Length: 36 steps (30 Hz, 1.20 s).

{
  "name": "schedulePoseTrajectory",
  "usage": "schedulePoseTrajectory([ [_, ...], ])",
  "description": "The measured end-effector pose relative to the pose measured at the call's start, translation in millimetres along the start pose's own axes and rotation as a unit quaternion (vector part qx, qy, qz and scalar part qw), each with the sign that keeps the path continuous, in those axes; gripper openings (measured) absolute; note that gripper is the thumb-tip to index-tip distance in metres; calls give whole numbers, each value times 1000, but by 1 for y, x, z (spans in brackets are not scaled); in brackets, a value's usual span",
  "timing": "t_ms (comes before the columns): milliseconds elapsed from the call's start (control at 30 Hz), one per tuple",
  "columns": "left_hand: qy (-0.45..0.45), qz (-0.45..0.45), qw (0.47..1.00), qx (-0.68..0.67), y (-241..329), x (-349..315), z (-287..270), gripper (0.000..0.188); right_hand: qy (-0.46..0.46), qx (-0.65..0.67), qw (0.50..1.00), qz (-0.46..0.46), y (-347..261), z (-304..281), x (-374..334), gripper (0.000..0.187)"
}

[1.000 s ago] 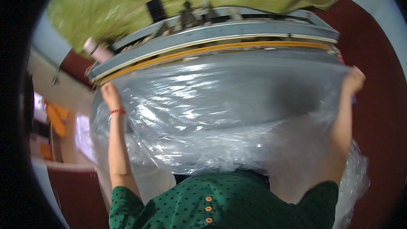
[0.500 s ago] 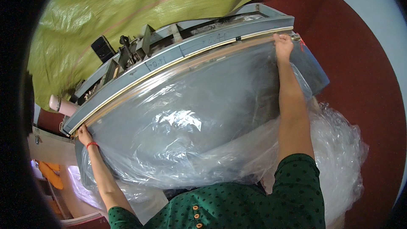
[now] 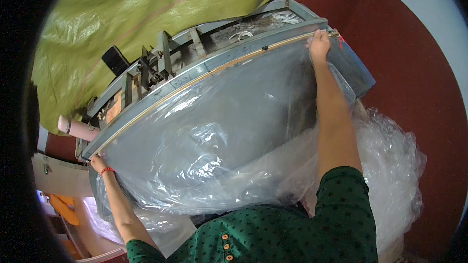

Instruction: Placing and aligning a plastic sheet on a sealing machine and activating the heat seal.

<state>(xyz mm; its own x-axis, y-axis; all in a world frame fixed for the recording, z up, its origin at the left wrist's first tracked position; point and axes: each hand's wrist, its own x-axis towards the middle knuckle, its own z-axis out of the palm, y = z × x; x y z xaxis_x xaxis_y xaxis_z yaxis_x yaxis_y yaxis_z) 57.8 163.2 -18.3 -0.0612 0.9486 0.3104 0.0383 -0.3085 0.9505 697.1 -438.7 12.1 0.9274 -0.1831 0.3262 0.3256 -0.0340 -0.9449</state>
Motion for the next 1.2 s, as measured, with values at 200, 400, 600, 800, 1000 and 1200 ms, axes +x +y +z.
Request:
schedulePoseTrajectory([
  [200, -148, -14, 988, 31, 56, -34, -14, 9, -147, -102, 983, -51, -36, -41, -6, 25],
  [400, -288, 26, 956, 51, 146, -128, -26, 5, 86, -306, 933, -168, -82, -129, -32, 20],
  [600, -317, 29, 948, -23, 209, -200, -48, 5, -62, -167, 924, -338, -185, -24, -148, 28],
  [800, -359, 127, 924, 7, 240, -225, -67, 4, -502, 6, 738, -451, -250, 121, -371, 46],
  [1000, -423, 43, 896, 131, 237, -226, -117, 13, -718, 103, 678, -117, -221, 149, -407, 14],
  [1200, -627, -204, 746, 98, 137, -282, -153, 11, -431, -172, 873, -152, -110, 42, -211, 13],
])
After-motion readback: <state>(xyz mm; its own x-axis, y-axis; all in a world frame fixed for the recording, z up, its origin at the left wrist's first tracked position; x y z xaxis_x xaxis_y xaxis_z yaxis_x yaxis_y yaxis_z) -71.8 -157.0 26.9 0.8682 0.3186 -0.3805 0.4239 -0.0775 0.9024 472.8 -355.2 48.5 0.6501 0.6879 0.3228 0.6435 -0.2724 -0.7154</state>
